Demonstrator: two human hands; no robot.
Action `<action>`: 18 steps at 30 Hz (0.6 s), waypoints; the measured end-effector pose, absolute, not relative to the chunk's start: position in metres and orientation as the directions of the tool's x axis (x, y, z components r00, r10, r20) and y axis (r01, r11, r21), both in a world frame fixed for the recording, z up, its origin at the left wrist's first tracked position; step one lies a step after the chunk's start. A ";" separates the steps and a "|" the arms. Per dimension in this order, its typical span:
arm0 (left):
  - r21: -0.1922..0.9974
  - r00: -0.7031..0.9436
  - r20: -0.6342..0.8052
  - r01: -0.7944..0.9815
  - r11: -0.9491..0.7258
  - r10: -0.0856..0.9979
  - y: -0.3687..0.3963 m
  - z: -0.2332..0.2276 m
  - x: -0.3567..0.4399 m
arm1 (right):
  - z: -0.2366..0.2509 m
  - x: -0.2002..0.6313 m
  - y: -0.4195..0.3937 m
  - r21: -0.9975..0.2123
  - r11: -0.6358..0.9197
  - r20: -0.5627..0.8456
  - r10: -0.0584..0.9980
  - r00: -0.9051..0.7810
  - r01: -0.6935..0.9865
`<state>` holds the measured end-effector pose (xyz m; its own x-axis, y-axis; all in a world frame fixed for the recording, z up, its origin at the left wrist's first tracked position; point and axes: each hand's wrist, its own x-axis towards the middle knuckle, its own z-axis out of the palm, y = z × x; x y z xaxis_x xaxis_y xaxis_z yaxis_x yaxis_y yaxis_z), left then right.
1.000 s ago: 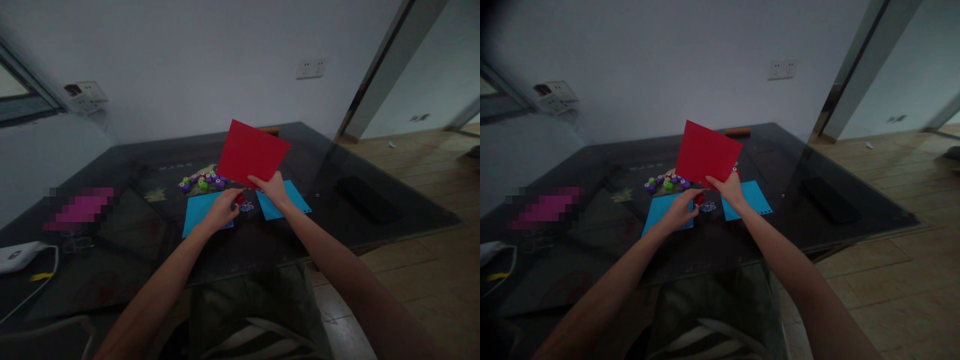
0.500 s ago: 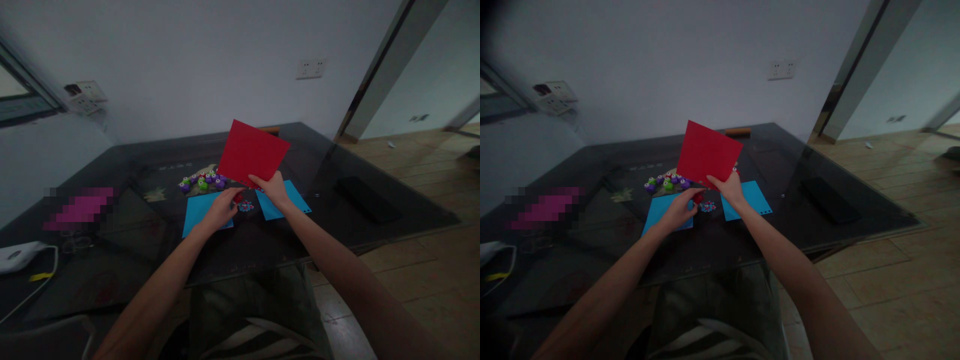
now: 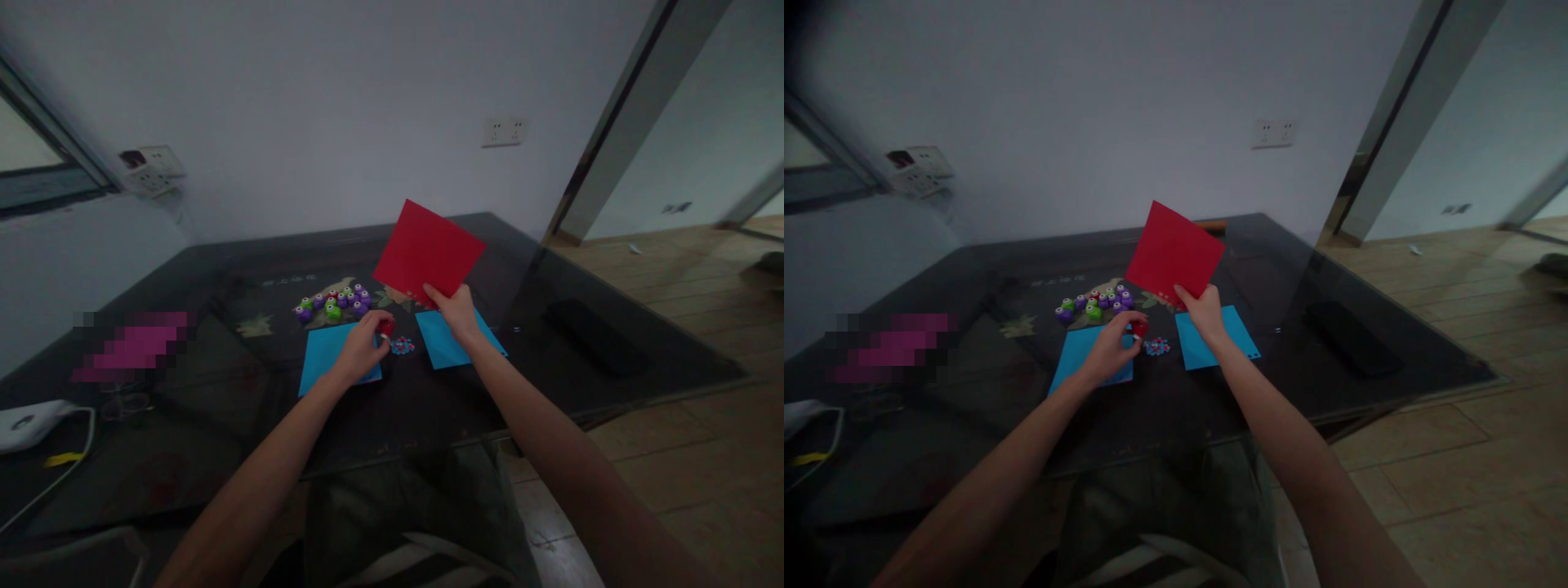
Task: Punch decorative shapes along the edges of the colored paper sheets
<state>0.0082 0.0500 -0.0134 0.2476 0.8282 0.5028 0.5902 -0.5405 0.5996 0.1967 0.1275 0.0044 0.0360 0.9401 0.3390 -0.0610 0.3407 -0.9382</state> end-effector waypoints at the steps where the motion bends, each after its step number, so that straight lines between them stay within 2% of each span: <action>1: 0.597 0.239 0.518 0.586 -0.547 0.822 0.049 -0.012 0.009 | 0.004 0.199 0.130 -0.940 0.336 0.334 0.942 0.045 -0.061; 5: 0.607 0.202 0.549 0.571 -0.553 0.811 0.047 -0.008 0.011 | 0.004 0.209 0.139 -0.943 0.322 0.313 0.945 0.098 -0.085; 9: 0.707 0.131 0.512 0.497 -0.503 0.849 0.043 -0.007 0.015 | 0.010 0.215 0.140 -0.923 0.349 0.323 0.932 0.168 -0.163; 14: 0.903 0.021 0.371 0.223 -0.366 0.928 0.042 -0.005 0.019 | 0.019 0.231 0.135 -0.931 0.322 0.293 0.940 0.176 -0.172; 18: 0.963 -0.119 0.267 0.075 -0.260 0.956 0.049 -0.005 0.017 | 0.007 0.258 0.138 -0.950 0.289 0.271 0.951 0.149 -0.121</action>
